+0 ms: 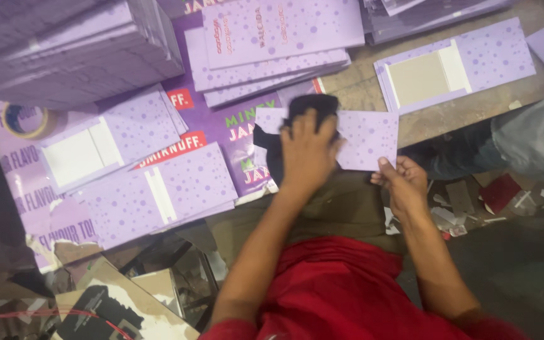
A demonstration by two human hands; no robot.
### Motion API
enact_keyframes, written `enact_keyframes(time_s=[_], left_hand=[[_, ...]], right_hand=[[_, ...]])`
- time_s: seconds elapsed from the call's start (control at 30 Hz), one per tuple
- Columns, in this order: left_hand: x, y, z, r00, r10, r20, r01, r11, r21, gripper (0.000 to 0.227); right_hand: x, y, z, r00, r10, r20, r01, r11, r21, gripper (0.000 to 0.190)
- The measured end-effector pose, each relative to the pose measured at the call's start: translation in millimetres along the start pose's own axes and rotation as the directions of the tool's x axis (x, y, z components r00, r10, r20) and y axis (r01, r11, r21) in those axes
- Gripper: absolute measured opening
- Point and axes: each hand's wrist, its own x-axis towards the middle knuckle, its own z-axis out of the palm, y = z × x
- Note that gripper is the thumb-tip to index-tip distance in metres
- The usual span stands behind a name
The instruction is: The person wipes the surface of purple paper sheets with a black cloth, then stacks them. The person repeats this process for multiple sheets, handling them one at a time.
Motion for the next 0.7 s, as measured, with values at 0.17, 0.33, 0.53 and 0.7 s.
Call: enact_keyframes(time_s=[0.17, 0.33, 0.53, 0.7], left_hand=[[19, -45, -9, 0.88, -0.448, -0.161, 0.473, 0.861, 0.189, 0.035], [30, -9, 11, 0.939, -0.29, -0.183, 0.332, 0.902, 0.276, 0.031], [12, 78, 54, 0.949, 0.272, 0.16, -0.202, 0.914, -0.352, 0.031], [11, 55, 50, 0.954, 0.234, 0.185, -0.041, 0.719, -0.694, 0.034]], right_hand=[[0, -6, 4, 0.999, 0.034, 0.024, -0.033, 0.999, -0.028, 0.013], [-12, -15, 17, 0.997, 0.069, 0.036, -0.064, 0.99, -0.128, 0.018], [-15, -1, 10, 0.998, 0.038, 0.055, -0.032, 0.994, -0.102, 0.021], [-12, 21, 3, 0.978, 0.055, 0.2, -0.087, 0.984, 0.156, 0.016]])
